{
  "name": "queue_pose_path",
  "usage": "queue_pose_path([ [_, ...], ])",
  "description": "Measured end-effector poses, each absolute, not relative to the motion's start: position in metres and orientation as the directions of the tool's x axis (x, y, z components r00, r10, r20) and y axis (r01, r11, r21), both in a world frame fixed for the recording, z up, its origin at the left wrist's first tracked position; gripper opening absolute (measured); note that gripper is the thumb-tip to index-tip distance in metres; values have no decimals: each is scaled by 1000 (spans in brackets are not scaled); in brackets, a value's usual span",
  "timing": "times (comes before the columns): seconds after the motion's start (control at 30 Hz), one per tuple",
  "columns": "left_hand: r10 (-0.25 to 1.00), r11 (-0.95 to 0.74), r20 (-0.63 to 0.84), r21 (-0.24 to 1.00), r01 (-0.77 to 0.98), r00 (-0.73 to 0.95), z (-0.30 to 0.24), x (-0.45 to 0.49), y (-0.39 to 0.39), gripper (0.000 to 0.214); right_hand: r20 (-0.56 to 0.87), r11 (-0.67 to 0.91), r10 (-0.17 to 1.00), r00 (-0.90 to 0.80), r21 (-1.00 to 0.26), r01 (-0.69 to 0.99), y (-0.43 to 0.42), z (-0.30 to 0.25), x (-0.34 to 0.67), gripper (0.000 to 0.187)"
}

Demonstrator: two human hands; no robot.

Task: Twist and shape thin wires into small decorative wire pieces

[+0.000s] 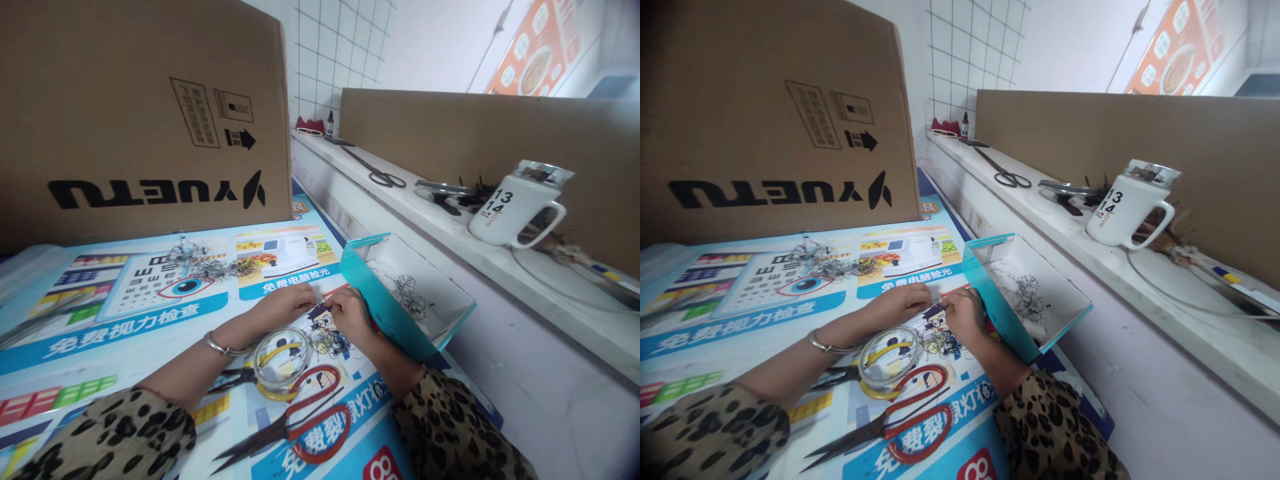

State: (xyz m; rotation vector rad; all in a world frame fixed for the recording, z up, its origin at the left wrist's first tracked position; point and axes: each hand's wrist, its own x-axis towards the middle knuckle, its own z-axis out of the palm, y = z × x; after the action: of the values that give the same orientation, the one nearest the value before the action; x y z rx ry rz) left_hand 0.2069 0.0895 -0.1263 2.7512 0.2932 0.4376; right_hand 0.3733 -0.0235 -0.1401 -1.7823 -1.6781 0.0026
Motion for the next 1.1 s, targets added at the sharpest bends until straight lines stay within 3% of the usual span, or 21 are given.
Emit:
queue_pose_path([
  [1.1,266,-946,219,247,211,939,-119,204,83,20,442,79,884,153,-463,883,-23,-142,374,26],
])
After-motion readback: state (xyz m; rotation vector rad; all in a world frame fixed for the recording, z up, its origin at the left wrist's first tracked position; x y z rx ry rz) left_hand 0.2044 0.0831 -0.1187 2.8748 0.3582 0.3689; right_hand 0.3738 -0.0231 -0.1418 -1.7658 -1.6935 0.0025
